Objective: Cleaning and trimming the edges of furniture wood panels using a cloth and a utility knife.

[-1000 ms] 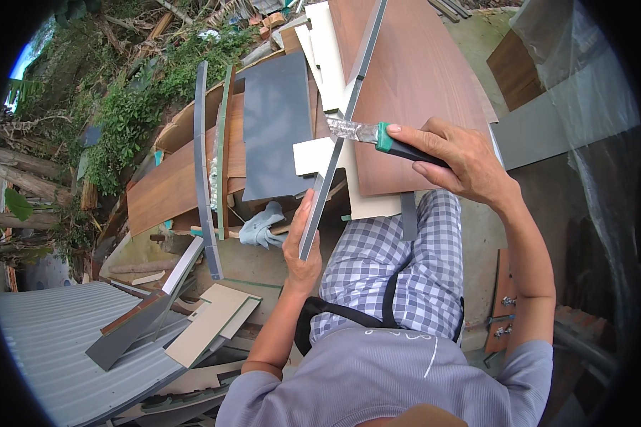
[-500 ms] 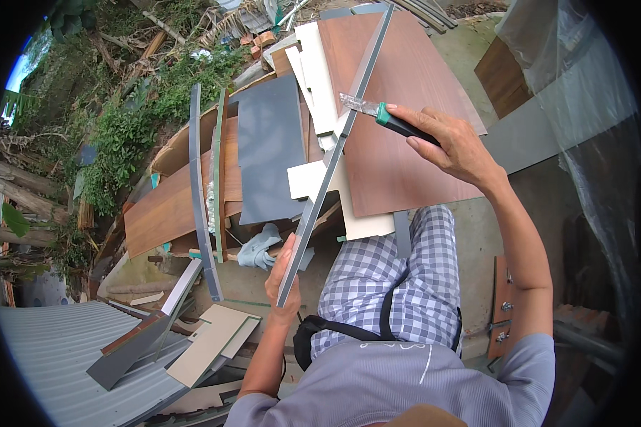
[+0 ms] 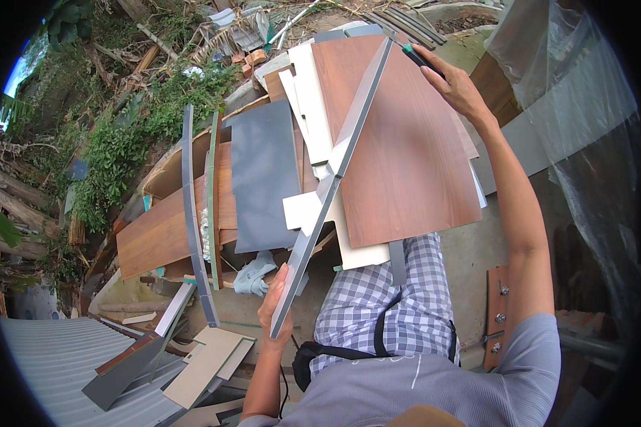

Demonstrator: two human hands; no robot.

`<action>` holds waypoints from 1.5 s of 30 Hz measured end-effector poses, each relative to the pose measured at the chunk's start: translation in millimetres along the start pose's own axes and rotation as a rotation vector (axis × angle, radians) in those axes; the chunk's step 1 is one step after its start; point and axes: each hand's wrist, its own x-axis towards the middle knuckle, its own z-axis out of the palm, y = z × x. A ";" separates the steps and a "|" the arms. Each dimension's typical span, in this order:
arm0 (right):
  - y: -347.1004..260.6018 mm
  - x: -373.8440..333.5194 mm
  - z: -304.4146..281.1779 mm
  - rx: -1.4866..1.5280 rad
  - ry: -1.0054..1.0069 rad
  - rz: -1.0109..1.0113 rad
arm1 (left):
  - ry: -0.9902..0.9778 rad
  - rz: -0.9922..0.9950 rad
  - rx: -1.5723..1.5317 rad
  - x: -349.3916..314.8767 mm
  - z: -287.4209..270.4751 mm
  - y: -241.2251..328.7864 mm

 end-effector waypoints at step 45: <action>21.7 20.6 59.8 0.851 -0.393 0.892 | 0.382 -0.424 -0.013 -20.1 -26.2 -46.8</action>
